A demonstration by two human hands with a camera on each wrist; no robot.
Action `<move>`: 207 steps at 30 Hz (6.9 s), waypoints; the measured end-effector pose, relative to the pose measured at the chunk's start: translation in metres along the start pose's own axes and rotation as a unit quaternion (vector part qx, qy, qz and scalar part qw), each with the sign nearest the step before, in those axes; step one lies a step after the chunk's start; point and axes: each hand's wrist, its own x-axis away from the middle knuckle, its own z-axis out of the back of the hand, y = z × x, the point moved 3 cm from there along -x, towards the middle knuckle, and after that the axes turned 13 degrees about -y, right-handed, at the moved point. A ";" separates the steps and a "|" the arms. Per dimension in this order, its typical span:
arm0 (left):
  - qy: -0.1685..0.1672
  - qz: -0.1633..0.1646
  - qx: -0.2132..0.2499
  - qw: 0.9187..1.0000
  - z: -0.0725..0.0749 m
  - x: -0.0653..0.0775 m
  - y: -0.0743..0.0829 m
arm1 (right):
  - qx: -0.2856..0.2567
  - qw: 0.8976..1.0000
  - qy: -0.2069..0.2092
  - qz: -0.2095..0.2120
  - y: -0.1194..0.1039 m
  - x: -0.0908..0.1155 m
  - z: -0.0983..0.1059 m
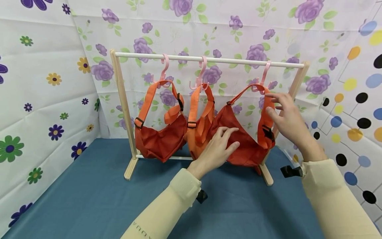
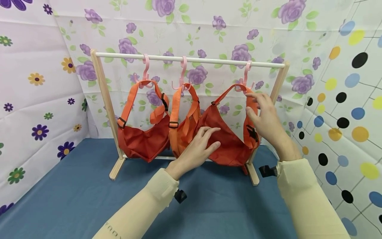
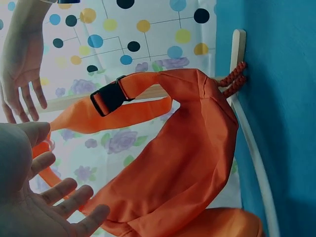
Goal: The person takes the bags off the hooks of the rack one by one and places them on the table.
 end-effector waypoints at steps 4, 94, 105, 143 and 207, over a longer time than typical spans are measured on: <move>0.000 0.008 0.017 1.000 0.001 -0.005 -0.004 | 0.006 1.000 0.006 0.011 -0.001 -0.006 0.005; -0.001 0.044 -0.044 0.998 0.057 -0.080 0.028 | 0.220 0.973 -0.042 -0.057 -0.013 -0.114 0.058; 0.014 0.074 -0.069 0.995 0.057 -0.088 0.023 | 0.171 0.983 -0.022 -0.059 -0.012 -0.115 0.056; 0.044 0.086 -0.085 0.992 0.057 -0.109 0.018 | 0.065 0.996 -0.017 -0.058 -0.009 -0.107 0.061; 0.131 -0.058 0.039 0.989 0.072 -0.116 0.088 | 0.084 0.996 -0.011 -0.035 -0.010 -0.106 0.062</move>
